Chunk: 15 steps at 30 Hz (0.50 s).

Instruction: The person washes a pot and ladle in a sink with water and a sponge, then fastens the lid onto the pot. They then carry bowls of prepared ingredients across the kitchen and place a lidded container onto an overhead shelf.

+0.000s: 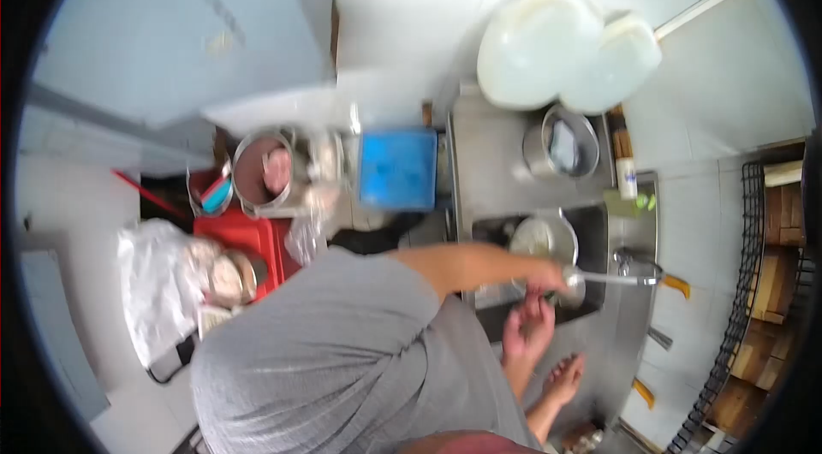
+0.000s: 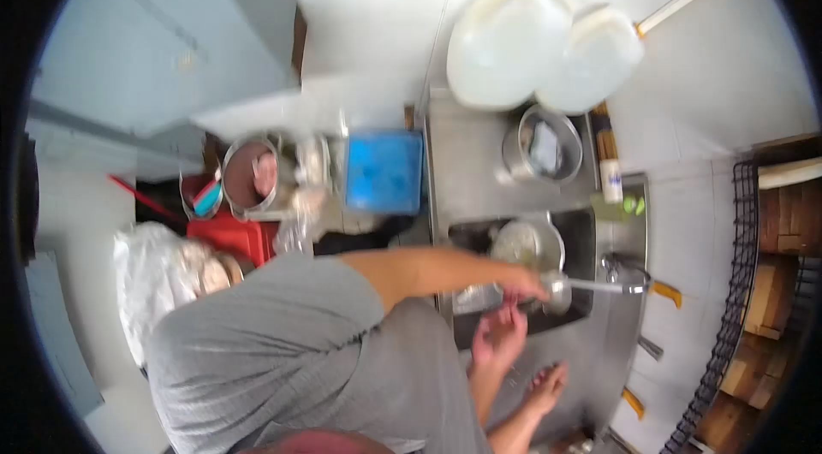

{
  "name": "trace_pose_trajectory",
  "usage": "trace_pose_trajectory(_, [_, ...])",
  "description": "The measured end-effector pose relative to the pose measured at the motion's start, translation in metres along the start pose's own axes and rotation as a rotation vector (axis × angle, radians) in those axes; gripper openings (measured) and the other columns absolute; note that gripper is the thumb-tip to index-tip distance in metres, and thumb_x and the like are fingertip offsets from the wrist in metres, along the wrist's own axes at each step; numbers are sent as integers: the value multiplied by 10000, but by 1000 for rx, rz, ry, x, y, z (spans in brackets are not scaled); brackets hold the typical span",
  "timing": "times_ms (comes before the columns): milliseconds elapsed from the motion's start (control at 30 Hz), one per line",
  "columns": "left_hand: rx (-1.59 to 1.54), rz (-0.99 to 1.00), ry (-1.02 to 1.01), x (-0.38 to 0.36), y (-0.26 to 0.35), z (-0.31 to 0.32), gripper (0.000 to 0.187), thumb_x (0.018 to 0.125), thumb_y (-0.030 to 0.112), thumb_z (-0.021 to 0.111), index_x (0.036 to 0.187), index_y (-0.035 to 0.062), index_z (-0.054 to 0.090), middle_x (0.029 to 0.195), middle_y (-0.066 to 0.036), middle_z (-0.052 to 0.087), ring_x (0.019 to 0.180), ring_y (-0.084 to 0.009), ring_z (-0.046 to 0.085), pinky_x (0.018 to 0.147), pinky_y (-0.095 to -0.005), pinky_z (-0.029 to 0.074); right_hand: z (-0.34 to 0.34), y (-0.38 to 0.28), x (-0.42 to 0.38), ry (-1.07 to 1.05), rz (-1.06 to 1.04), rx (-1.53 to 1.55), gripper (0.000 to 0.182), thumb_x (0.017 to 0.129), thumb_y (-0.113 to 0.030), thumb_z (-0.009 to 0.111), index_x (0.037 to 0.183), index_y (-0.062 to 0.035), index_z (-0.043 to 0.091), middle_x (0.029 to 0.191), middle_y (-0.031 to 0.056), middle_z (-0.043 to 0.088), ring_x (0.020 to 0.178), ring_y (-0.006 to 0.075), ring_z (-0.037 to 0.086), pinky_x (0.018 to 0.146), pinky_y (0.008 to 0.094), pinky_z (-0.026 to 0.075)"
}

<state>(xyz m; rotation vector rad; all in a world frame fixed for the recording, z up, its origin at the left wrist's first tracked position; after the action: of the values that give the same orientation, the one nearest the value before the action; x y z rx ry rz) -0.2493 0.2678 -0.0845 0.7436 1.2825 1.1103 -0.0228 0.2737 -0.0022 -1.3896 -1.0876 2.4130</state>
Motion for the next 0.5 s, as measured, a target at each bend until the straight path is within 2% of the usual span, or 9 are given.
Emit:
trace_pose_trajectory(33, [606, 573, -139, 50, -5, 3, 486, 875, 462, 604, 1069, 34, 726, 851, -178, 703, 689, -282, 689, 642, -406, 570, 4, -2, -1, -31, 14, -80, 343, 968, -256, 568, 1167, 23, 578, 797, 86, 622, 615, 159, 603, 481, 274, 505])
trace_pose_trajectory(133, [841, 926, -332, 106, -46, -7, 256, 613, 217, 738, 821, 75, 691, 654, -101, 616, 559, -322, 583, 508, -405, 477, 33, -16, 10, -149, 27, -336, 348, 987, -305, 570, 1114, 17, 604, 830, 115, 664, 649, 186, 654, 502, 297, 546])
trace_pose_trajectory(200, [671, 1266, -46, 102, -66, -23, 190, 615, 179, 724, 792, 116, 694, 638, -84, 602, 553, -264, 553, 513, -378, 455, 50, -25, 24, -211, -6, -483, 363, 999, -337, 572, 1079, 14, 621, 852, 134, 692, 671, 204, 687, 515, 312, 573])
trace_pose_trajectory(267, [625, 701, 105, 90, -57, -27, 168, 632, 173, 729, 787, 123, 690, 654, -88, 605, 559, -241, 553, 513, -384, 451, 57, -34, 54, -290, -42, -523, 386, 1012, -369, 573, 1044, 10, 638, 874, 152, 720, 694, 222, 721, 528, 327, 600])
trace_pose_trajectory(300, [586, 430, 175, 80, -55, -27, 158, 640, 171, 732, 785, 127, 687, 663, -91, 607, 562, -230, 553, 513, -387, 449, 38, -52, 83, -305, -70, -469, 363, 1015, -327, 553, 1093, 23, 610, 943, 164, 699, 778, 236, 701, 634, 343, 580])
trace_pose_trajectory(367, [-35, 311, 189, 7, -40, -16, 125, 783, 214, 683, 848, 113, 719, 706, -9, 641, 593, -140, 543, 518, -375, 443, -31, -80, 173, -435, -154, -110, 338, 1022, -241, 513, 1191, 49, 552, 1082, 186, 656, 945, 266, 662, 844, 375, 540])
trace_pose_trajectory(433, [-204, 309, 48, 23, -41, -11, 163, 874, 200, 637, 759, 88, 660, 656, -20, 604, 574, -126, 549, 510, -328, 452, -102, -116, 250, -653, -302, 178, 348, 1029, -156, 472, 1289, 75, 495, 1221, 208, 614, 1113, 295, 622, 1055, 407, 500])
trace_pose_trajectory(467, [-287, 299, -21, 34, -42, -7, 239, 920, 194, 614, 714, 75, 631, 632, -25, 586, 565, -118, 552, 506, -305, 457, -90, -137, 245, -260, -228, 284, 338, 1019, -125, 488, 1268, 103, 489, 1211, 223, 614, 1081, 308, 641, 1022, 443, 526])
trace_pose_trajectory(500, [-347, -6, -19, 47, -37, 2, 239, 928, 175, 603, 715, 67, 613, 630, -22, 574, 528, -134, 539, 490, -290, 440, -73, -155, 242, -124, -237, 221, 296, 1004, -112, 510, 1199, 108, 540, 1135, 241, 646, 1009, 325, 672, 963, 460, 562])
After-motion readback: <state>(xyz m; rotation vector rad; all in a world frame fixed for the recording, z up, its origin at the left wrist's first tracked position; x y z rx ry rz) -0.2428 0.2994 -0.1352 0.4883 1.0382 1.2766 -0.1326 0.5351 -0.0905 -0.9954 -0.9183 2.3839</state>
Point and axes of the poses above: each hand's wrist, its own x-axis towards the middle knuckle, its own z-axis out of the palm, y = z × x, the point moved 3 cm from there along x, towards the middle knuckle
